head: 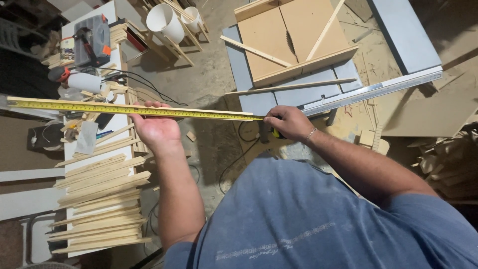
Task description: Measuring and sorting thin wooden slats in a workshop using a tape measure and a table saw jig.
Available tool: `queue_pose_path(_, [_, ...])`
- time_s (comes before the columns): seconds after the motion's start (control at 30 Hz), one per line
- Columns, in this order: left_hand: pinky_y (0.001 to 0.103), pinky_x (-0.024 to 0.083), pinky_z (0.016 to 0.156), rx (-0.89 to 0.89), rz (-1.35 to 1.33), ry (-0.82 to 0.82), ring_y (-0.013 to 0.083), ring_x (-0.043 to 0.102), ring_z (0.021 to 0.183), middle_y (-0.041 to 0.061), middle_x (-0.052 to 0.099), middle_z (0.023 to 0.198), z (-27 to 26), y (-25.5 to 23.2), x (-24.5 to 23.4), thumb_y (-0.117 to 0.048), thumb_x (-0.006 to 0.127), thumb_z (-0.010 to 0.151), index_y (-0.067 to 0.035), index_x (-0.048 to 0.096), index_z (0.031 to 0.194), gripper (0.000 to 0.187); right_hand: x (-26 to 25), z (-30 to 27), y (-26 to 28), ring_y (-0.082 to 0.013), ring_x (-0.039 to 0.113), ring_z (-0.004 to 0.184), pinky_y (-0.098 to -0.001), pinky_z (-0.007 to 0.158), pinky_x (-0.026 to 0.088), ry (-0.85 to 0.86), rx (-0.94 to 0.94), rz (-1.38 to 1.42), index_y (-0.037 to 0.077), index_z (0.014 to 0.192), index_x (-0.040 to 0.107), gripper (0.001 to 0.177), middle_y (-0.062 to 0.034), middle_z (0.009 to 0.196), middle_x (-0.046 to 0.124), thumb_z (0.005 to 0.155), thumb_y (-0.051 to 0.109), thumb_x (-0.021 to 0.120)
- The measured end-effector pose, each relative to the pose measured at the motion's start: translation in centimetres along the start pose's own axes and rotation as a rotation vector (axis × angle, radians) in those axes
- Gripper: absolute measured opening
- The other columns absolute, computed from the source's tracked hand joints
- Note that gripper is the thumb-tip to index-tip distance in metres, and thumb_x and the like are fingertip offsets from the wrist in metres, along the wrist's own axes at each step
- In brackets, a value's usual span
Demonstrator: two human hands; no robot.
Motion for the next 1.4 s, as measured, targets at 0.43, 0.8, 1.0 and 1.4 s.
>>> queue_pose_path(0.43, [0.037,0.048,0.090,-0.035,-0.024,0.015,0.0210,0.059,0.091,0.002,0.056,0.098,1.1,0.6,-1.3,-0.045,0.039,0.108,-0.017,0.039,0.136,0.039,0.1,-0.2,0.3,-0.0364,0.072,0.096,-0.0464,0.086,0.055,0.021,-0.011,0.005,0.014,0.095,0.078,0.018,-0.0137,0.097,0.076,0.093,0.029,0.069])
queue_pose_path(0.8, [0.039,0.048,0.093,-0.044,-0.039,-0.021,0.0227,0.060,0.093,0.003,0.058,0.101,2.4,1.3,-2.8,-0.045,0.041,0.108,-0.018,0.041,0.134,0.038,0.3,-0.7,-0.2,-0.0364,0.072,0.095,-0.0476,0.086,0.055,0.036,0.015,0.006,0.013,0.094,0.078,0.019,-0.0143,0.094,0.076,0.094,0.029,0.069])
queue_pose_path(1.0, [0.038,0.048,0.092,-0.046,-0.037,-0.031,0.0228,0.060,0.093,0.004,0.058,0.101,1.1,1.1,-2.0,-0.044,0.040,0.108,-0.017,0.042,0.133,0.036,0.3,-0.5,-0.5,-0.0366,0.072,0.093,-0.0471,0.085,0.055,0.036,0.025,0.012,0.013,0.094,0.079,0.019,-0.0147,0.092,0.076,0.094,0.029,0.069])
queue_pose_path(1.4, [0.039,0.051,0.086,-0.033,-0.017,0.002,0.0222,0.060,0.089,0.004,0.057,0.098,0.0,0.6,-1.1,-0.044,0.038,0.108,-0.016,0.039,0.136,0.039,0.3,-0.7,-0.5,-0.0370,0.072,0.093,-0.0471,0.085,0.056,-0.014,-0.013,-0.006,0.013,0.093,0.078,0.017,-0.0141,0.092,0.076,0.095,0.029,0.071])
Point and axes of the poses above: each hand's wrist, its own z-axis towards the middle knuckle, its own x-axis out of the palm, y = z × x, the point moved 10 cm from there along z, towards the middle knuckle
